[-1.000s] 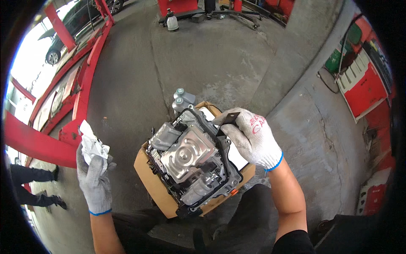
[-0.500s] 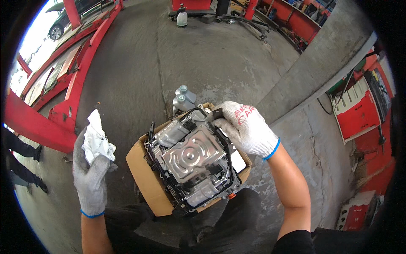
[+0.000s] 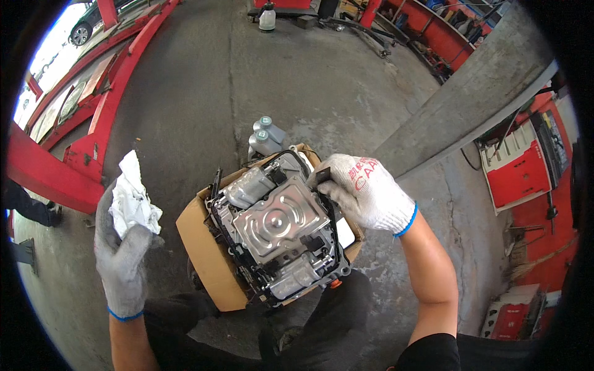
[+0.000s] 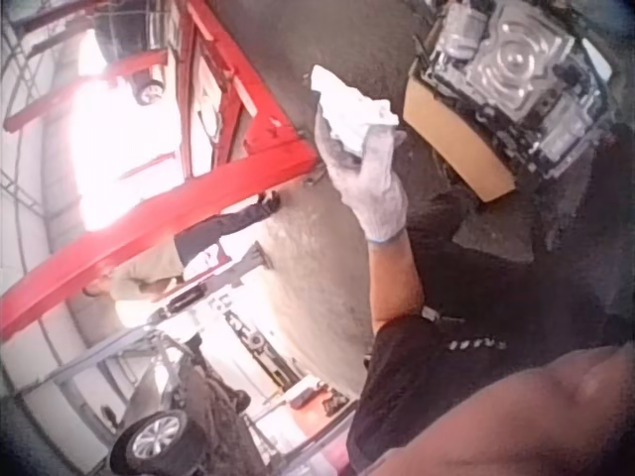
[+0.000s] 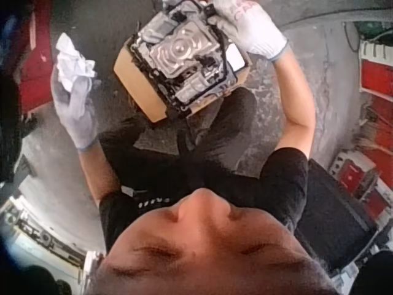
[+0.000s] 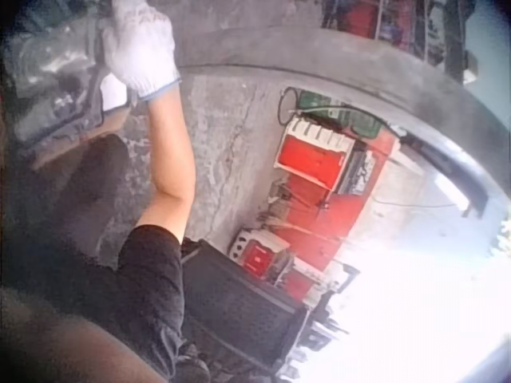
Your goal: The person sits on the floor and uses a white cloth and a black scraper to clean a metallic engine component resting in a cardboard box. They repeatedly wipe and scrape the surface, rotating the component to access different sides.
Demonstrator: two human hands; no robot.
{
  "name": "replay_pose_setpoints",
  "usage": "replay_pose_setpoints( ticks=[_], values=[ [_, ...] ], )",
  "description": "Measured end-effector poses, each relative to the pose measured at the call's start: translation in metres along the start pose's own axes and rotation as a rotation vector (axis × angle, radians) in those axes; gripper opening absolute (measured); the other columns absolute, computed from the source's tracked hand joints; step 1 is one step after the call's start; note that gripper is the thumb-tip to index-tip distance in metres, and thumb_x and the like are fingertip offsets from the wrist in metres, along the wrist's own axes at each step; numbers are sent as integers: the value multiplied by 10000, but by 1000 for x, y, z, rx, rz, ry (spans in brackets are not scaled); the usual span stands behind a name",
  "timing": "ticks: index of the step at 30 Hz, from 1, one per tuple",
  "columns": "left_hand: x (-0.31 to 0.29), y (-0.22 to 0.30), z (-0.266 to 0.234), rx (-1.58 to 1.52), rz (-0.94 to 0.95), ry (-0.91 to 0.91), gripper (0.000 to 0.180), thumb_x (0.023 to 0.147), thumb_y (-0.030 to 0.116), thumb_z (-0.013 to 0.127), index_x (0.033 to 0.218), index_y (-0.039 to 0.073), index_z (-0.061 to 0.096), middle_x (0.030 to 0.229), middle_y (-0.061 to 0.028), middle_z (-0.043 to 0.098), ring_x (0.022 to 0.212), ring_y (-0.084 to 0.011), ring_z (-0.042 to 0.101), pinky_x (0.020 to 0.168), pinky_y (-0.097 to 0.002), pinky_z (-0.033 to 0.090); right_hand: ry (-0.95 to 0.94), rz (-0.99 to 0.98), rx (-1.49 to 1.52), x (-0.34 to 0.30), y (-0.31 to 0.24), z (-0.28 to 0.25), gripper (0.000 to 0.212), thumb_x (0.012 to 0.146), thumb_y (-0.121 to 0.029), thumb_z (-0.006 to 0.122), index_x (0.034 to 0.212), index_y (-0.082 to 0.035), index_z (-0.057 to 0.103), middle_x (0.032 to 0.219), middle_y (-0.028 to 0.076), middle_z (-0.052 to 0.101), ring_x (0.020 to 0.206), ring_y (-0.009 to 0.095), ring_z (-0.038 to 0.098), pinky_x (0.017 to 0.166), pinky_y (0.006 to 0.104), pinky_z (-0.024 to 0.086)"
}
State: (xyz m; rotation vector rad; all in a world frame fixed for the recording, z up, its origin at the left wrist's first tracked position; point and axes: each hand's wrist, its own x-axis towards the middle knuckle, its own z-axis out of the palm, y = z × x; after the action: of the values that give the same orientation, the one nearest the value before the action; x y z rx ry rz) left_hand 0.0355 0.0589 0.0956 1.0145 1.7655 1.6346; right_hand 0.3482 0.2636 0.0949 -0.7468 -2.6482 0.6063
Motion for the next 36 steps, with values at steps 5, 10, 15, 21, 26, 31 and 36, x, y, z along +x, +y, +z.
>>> replay_pose_setpoints(
  ticks=[5, 10, 15, 21, 26, 31, 36],
  values=[
    [1, 7, 7, -32, -48, 14, 682, 838, 91, 626, 1476, -38, 425, 1284, -151, 607, 1102, -228, 652, 935, -356, 544, -36, -3, -13, -10, -3, -3, 170, 856, -35, 647, 1025, -42, 657, 959, 150, 667, 891, 354, 668, 772, 419, 545],
    [1, 8, 8, -44, -52, 10, 689, 838, 103, 660, 1475, -28, 433, 1272, -149, 615, 1101, -231, 656, 938, -355, 543, 13, -120, 59, -19, 2, 0, 261, 835, -87, 675, 1088, -44, 633, 953, 158, 646, 915, 384, 649, 788, 454, 534],
    [1, 1, 3, -7, 29, -44, 669, 942, 246, 684, 1510, 26, 407, 1287, -126, 628, 1052, -200, 673, 797, -295, 587, -11, -187, 2, -16, -1, -4, 278, 812, -71, 682, 1086, -55, 638, 978, 154, 657, 955, 379, 647, 819, 457, 530],
    [1, 0, 2, 7, 33, -35, 650, 945, 238, 680, 1502, 19, 424, 1296, -132, 630, 1060, -210, 679, 806, -301, 587, -17, -189, 74, -22, -3, -6, 282, 794, -43, 672, 1075, -61, 647, 989, 146, 663, 961, 377, 646, 829, 457, 530],
    [3, -4, 1, 4, 43, -45, 646, 950, 241, 679, 1501, 16, 427, 1322, -134, 615, 1092, -211, 667, 813, -303, 589, 2, -121, 77, -31, -5, -5, 258, 802, -40, 663, 1060, -53, 648, 950, 150, 649, 921, 377, 647, 793, 452, 531],
    [1, -3, 3, 15, 45, -39, 655, 955, 238, 677, 1513, 23, 410, 1340, -133, 603, 1116, -217, 658, 821, -310, 587, 23, -51, 114, -37, -14, -4, 200, 853, -49, 646, 1053, -51, 645, 918, 156, 641, 884, 378, 649, 763, 449, 528],
    [1, -3, 4, 18, 20, -57, 665, 956, 257, 680, 1518, 33, 403, 1336, -134, 602, 1104, -218, 661, 821, -312, 584, 40, -41, 142, -41, -14, -2, 158, 887, -64, 637, 1044, -47, 647, 915, 159, 648, 882, 374, 656, 768, 447, 527]
  ],
)
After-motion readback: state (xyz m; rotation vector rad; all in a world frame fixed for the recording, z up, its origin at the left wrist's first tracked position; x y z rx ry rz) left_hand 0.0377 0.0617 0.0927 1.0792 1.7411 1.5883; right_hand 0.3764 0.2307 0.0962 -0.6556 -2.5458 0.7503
